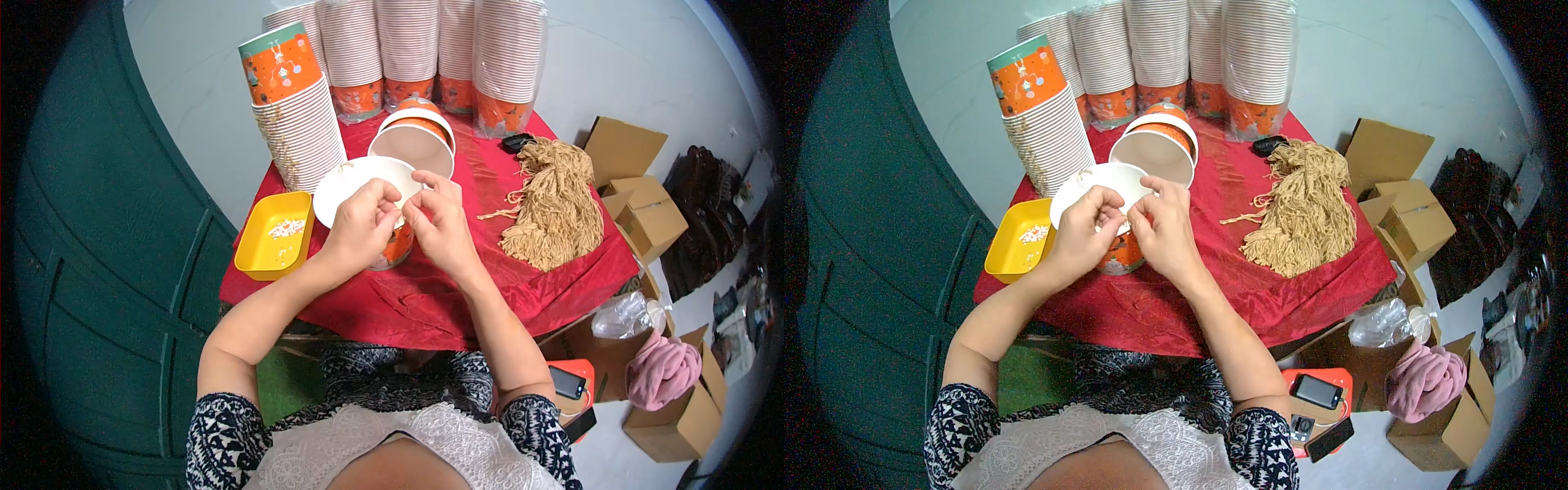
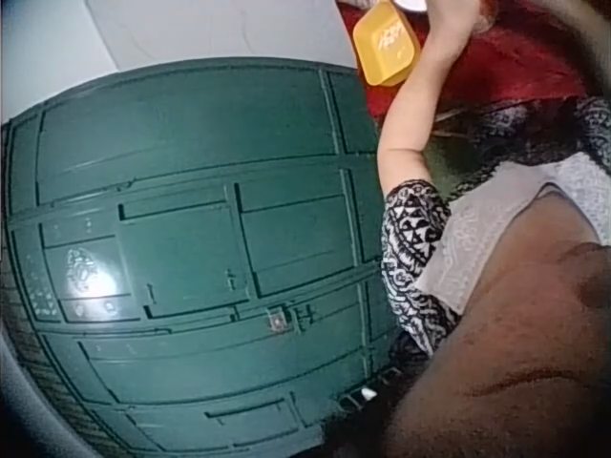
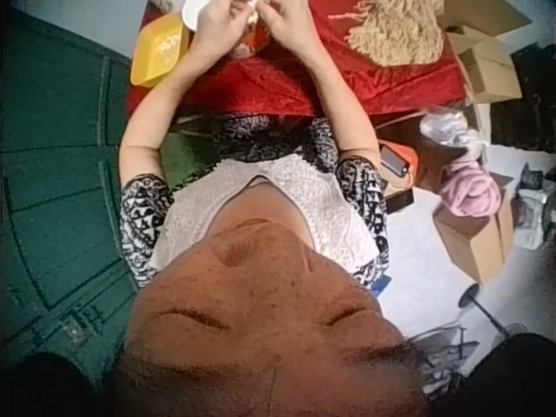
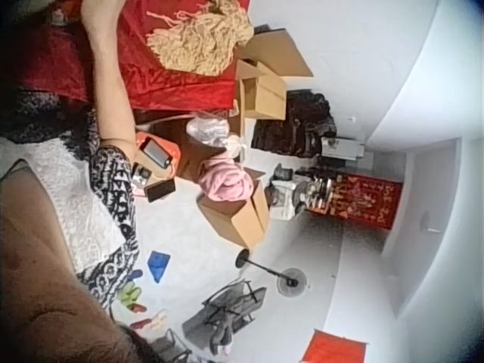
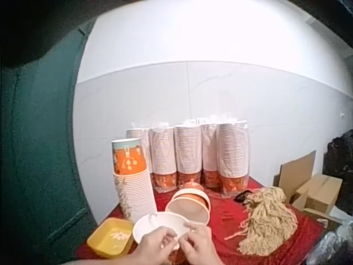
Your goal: Threading a thin string through pre-punched holes in paper bowls to assemble them.
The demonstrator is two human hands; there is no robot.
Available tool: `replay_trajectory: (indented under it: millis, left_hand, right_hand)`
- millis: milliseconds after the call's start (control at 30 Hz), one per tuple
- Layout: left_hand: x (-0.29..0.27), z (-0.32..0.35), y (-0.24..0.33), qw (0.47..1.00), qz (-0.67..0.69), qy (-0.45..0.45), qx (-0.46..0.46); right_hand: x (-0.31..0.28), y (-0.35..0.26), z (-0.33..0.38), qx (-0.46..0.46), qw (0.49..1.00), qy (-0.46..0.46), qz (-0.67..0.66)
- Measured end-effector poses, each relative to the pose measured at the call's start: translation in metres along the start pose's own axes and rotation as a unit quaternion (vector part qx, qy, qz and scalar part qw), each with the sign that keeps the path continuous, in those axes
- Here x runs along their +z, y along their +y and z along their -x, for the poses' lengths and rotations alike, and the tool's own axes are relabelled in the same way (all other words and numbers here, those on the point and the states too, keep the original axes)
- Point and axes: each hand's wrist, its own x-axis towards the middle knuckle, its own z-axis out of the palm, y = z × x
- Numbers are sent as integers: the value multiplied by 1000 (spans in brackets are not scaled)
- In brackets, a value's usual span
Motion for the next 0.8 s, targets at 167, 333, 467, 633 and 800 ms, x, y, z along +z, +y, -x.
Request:
replay_trajectory:
  millis: [167,333,467,633,800]
  left_hand:
    - [-7,-9,-8,988,92,-35,-118]
    - [-8,-11,-2,990,64,-45,-121]
    - [-10,-11,-2,986,53,-58,-144]
    - [-9,-17,-12,990,93,-27,-106]
    - [-16,-20,-2,989,111,-50,-81]
  right_hand:
    - [3,-11,7,-83,993,73,47]
    - [-2,-12,17,-125,988,67,66]
    - [-3,-5,32,-140,987,42,63]
    - [-4,-7,26,-143,989,31,30]
    - [-4,-7,16,-91,994,13,-66]
